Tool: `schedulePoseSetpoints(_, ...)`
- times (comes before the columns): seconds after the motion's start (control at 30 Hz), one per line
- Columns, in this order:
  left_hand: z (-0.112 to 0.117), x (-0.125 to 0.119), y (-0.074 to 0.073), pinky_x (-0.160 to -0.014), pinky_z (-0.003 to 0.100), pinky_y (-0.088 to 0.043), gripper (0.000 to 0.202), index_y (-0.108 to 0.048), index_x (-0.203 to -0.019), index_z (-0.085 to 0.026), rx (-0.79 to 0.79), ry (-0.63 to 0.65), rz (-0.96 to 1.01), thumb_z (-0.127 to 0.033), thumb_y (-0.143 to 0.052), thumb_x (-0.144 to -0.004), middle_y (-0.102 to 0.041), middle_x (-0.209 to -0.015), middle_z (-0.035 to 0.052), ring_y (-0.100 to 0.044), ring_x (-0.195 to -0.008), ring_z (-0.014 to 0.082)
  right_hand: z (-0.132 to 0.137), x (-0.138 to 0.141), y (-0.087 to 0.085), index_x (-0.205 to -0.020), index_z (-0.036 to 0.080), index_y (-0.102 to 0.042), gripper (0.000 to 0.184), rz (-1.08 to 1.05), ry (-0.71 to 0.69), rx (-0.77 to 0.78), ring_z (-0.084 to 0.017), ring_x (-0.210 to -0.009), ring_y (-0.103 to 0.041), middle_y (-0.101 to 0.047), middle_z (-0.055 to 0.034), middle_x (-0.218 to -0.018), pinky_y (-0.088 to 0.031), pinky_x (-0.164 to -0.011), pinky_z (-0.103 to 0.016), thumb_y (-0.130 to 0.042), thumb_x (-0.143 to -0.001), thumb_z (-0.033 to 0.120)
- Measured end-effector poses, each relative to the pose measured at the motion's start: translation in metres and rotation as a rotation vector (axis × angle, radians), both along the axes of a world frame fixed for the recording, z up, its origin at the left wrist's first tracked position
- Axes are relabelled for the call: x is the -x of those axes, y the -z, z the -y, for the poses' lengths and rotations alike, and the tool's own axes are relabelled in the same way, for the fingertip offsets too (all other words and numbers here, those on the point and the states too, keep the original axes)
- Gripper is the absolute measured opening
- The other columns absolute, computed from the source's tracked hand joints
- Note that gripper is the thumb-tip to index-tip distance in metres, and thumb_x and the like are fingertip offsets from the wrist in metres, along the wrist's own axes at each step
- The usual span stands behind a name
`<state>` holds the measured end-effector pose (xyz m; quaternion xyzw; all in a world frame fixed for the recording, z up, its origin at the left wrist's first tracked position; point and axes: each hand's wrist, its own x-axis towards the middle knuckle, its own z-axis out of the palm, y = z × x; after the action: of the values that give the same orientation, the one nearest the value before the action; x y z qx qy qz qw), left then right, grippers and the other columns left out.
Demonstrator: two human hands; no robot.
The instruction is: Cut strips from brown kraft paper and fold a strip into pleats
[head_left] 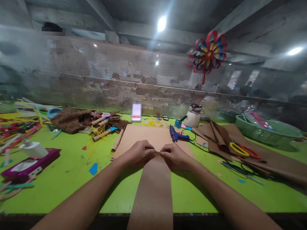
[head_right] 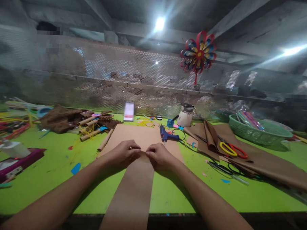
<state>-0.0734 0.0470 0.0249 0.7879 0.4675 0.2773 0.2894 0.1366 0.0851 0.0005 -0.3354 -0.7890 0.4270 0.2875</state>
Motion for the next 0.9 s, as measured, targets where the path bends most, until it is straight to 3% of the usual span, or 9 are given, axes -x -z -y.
schedulePoseSetpoints(0.17, -0.008, -0.008, 0.01, -0.065, 0.024, -0.037, 0.025, -0.072, -0.089, -0.019, -0.173, -0.021, -0.27, -0.03, -0.051, -0.081, -0.055, -0.076, 0.0042, -0.051, -0.075, 0.0168, -0.003, 0.007, 0.006, -0.078, 0.013, -0.068, 0.014, 0.168, 0.03, -0.386, -0.014, -0.071, -0.054, -0.062, -0.0042, -0.074, -0.039, -0.065, -0.025, -0.056, -0.08, 0.02)
schedulePoseSetpoints(0.33, -0.016, -0.007, 0.02, -0.065, 0.023, -0.038, 0.019, -0.072, -0.089, -0.02, -0.256, -0.015, -0.349, -0.026, -0.055, -0.08, -0.056, -0.074, 0.0036, -0.053, -0.074, 0.0158, -0.002, 0.009, 0.011, -0.07, 0.013, -0.064, 0.01, 0.264, 0.053, -0.624, -0.014, -0.075, -0.049, -0.055, -0.0047, -0.074, -0.037, -0.065, -0.024, -0.06, -0.079, 0.017)
schedulePoseSetpoints(0.63, -0.015, -0.011, 0.025, -0.067, 0.024, -0.04, 0.012, -0.063, -0.079, -0.014, -0.314, -0.023, -0.328, -0.022, -0.054, -0.08, -0.057, -0.078, 0.0043, -0.052, -0.073, 0.015, -0.005, 0.0, 0.009, -0.077, 0.013, -0.064, 0.017, 0.425, -0.074, -0.741, -0.012, -0.072, -0.048, -0.053, -0.0047, -0.078, -0.036, -0.064, -0.022, -0.05, -0.086, 0.016)
schedulePoseSetpoints(0.9, -0.013, -0.008, 0.023, -0.066, 0.025, -0.04, 0.009, -0.06, -0.078, -0.014, -0.261, -0.035, -0.339, -0.015, -0.051, -0.078, -0.056, -0.078, 0.0037, -0.051, -0.071, 0.0146, -0.007, -0.013, -0.003, -0.078, 0.014, -0.067, 0.012, 0.455, -0.183, -0.731, -0.012, -0.071, -0.051, -0.058, -0.005, -0.076, -0.035, -0.061, -0.021, -0.055, -0.076, 0.009)
